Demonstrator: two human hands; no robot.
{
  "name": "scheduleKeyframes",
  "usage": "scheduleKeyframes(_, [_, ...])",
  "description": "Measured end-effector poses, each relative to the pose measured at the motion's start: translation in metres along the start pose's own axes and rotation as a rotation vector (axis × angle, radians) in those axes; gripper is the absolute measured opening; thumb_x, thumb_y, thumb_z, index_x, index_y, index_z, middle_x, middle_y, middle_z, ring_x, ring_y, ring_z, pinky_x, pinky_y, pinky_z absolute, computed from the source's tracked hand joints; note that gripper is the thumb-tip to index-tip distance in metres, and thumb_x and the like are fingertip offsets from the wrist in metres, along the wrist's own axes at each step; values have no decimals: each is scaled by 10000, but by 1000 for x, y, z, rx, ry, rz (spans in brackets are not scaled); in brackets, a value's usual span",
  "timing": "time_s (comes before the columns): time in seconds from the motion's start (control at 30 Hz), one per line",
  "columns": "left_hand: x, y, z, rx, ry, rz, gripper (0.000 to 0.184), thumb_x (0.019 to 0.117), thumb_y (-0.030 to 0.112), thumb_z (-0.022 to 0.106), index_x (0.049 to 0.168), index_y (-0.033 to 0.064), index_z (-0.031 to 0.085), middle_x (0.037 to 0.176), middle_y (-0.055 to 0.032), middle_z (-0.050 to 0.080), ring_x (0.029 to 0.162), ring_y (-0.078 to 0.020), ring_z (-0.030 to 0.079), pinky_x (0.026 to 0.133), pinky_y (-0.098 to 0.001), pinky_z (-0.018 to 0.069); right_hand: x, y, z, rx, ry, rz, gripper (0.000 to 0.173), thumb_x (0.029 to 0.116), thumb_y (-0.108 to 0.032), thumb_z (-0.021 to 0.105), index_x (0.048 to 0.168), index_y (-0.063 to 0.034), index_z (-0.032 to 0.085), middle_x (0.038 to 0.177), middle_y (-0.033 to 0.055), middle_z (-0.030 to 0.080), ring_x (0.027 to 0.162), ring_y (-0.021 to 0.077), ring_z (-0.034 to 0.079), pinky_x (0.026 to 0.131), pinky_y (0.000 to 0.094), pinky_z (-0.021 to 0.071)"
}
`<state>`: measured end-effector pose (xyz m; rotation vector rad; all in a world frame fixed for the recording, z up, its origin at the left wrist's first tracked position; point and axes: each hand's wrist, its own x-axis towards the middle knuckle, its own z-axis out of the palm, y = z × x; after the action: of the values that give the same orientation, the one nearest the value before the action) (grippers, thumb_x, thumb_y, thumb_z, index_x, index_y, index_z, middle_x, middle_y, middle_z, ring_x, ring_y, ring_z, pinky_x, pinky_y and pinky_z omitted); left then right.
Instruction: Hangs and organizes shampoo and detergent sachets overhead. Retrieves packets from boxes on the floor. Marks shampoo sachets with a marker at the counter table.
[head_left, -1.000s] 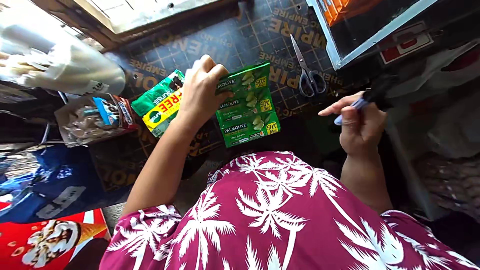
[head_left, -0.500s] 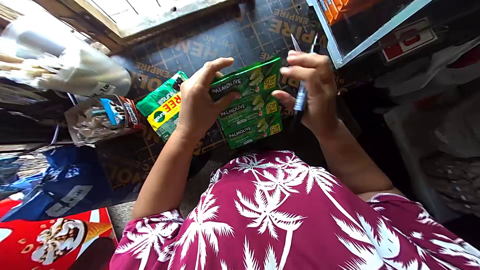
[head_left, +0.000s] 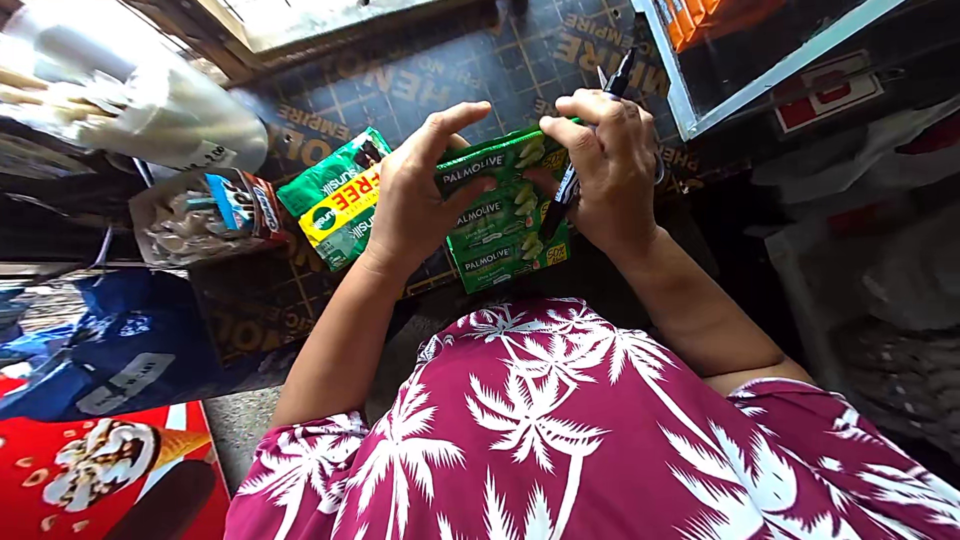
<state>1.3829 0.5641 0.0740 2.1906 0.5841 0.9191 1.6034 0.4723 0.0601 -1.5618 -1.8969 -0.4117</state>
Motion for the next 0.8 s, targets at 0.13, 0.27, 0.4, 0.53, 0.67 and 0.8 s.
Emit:
scheduleKeyframes(0.13, [3,-10,-2,-25,-103,5,448,897,126,774,1304,3,632,1126,-139,688,1027,-153,669,906,-286,550,0,1,0,-22,-26,15,180,988,-252,698,1010,-74,699,1257,155,685,1236,348,600,1047,486,429])
scheduleKeyframes(0.27, [2,-35,-8,-386,-173,-159,637,919,423,710,1374,12,538,1285,-59,640,1070,-106,679,866,-297,610,-9,-1,2,1,-40,-23,21,960,-68,677,957,-88,684,1259,143,693,1288,353,579,1089,529,395])
scheduleKeyframes(0.4, [9,-48,-9,-331,-136,-292,408,1080,313,472,1361,32,566,1199,-48,684,979,-86,685,810,-273,585,-24,-3,1,99,6,-72,94,943,-10,649,965,-99,668,1232,141,696,1283,360,570,1107,535,371])
scheduleKeyframes(0.53, [18,-55,-4,-187,-77,-322,344,948,22,649,1291,25,620,1198,-86,703,978,-87,714,874,-262,596,-31,-3,-17,207,14,-100,90,967,-22,623,1008,-100,639,1233,151,681,1278,346,569,1096,524,383])
scheduleKeyframes(0.67, [26,-62,-10,-140,-26,-357,287,981,88,639,1264,53,674,1197,-50,715,972,-54,707,865,-235,587,-39,-1,-59,482,-91,-158,30,1014,-42,580,995,-66,574,1218,162,683,1242,288,614,1060,461,467])
scheduleKeyframes(0.8, [30,-65,-18,-162,4,-371,248,997,105,622,1230,65,699,1138,-20,736,907,-42,716,781,-227,606,-56,-6,-99,563,-127,-89,43,984,-29,596,957,-47,568,1231,124,637,1242,223,605,1054,370,527])
